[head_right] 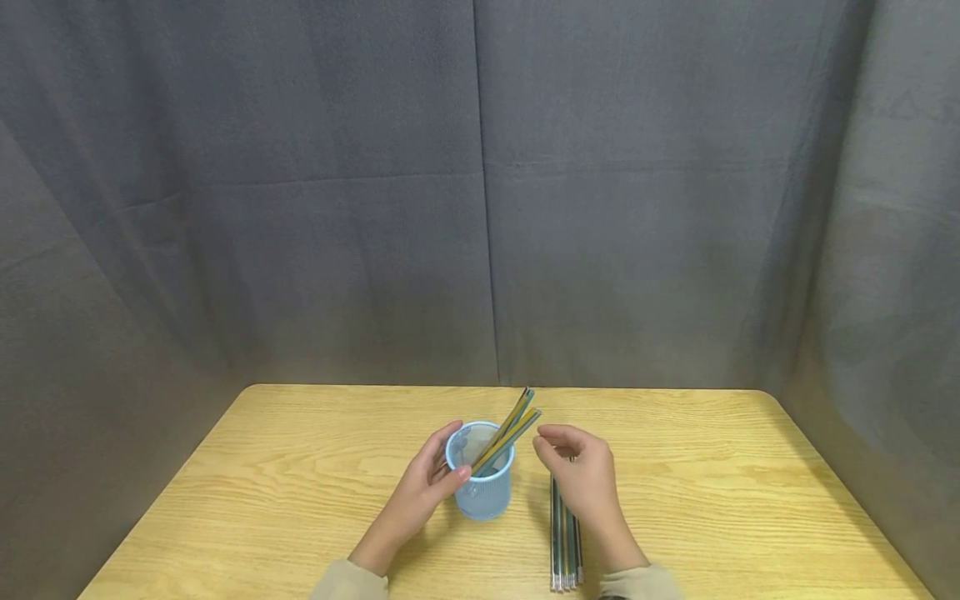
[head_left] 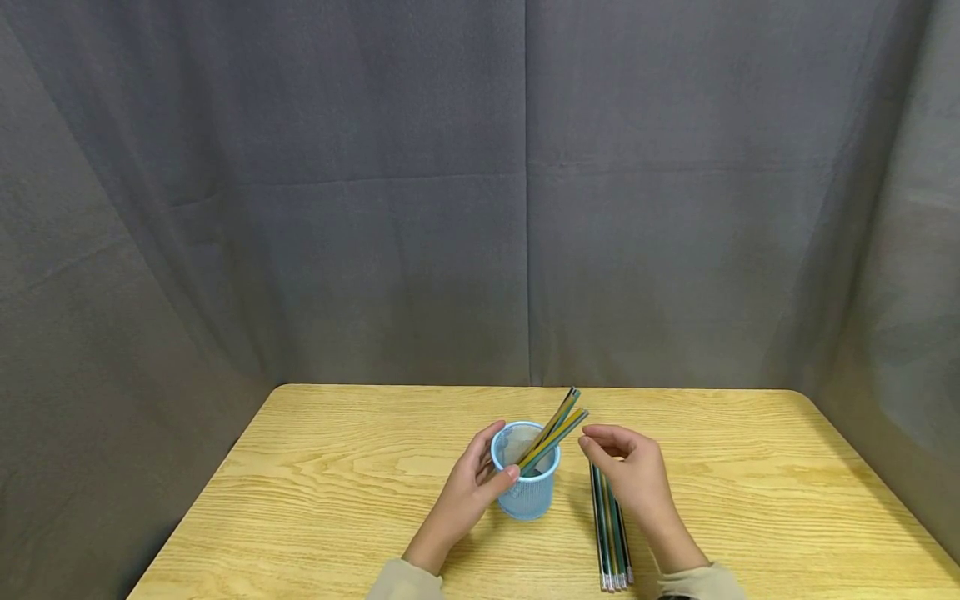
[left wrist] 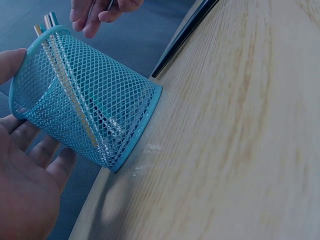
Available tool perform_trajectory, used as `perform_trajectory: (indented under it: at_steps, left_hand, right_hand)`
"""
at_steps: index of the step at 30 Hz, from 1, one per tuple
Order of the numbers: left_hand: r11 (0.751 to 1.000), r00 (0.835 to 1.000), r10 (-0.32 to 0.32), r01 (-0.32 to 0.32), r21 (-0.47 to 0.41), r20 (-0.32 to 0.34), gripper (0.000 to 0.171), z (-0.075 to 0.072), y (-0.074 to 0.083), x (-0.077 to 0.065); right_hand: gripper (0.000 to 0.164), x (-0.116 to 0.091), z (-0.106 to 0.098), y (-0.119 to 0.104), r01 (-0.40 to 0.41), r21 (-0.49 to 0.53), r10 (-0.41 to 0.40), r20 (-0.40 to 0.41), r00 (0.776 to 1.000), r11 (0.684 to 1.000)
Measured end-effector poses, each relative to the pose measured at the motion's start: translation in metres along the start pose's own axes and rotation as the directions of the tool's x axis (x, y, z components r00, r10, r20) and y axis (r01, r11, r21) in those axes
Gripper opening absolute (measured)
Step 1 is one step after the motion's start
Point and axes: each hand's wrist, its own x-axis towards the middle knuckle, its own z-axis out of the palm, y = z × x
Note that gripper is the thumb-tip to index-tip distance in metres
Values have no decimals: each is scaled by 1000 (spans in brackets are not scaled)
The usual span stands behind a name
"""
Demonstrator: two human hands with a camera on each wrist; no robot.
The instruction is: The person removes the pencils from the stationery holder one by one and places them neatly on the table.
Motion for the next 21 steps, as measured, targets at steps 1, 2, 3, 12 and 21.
perform_trajectory:
  at_steps: [1, 2, 3, 12, 21]
  left_hand:
    - [1000, 1000, 1, -1, 0, 0, 63, 0, 0, 0]
    - [1000, 1000, 3, -3, 0, -1, 63, 0, 0, 0]
    - [1000, 1000, 4, -4, 0, -1, 63, 0, 0, 0]
    - [1000, 1000, 6, -6, 3, 0, 64, 1, 2, 1]
    - [1000, 1000, 2, -2, -1, 4, 63, 1, 1, 1]
  right_hand:
    - [17, 0, 1, -1, 2, 1, -2, 2, 1000, 1000]
    - [17, -1, 3, -1, 2, 4, -2, 4, 1000, 1000]
    - [18, -1, 4, -2, 2, 10, -2, 9, 1000, 1000]
    - [25, -4, 14, -5, -19, 18, 19, 24, 1000, 1000]
    - [21, -4, 18, -4, -3, -2, 3, 49, 999, 1000]
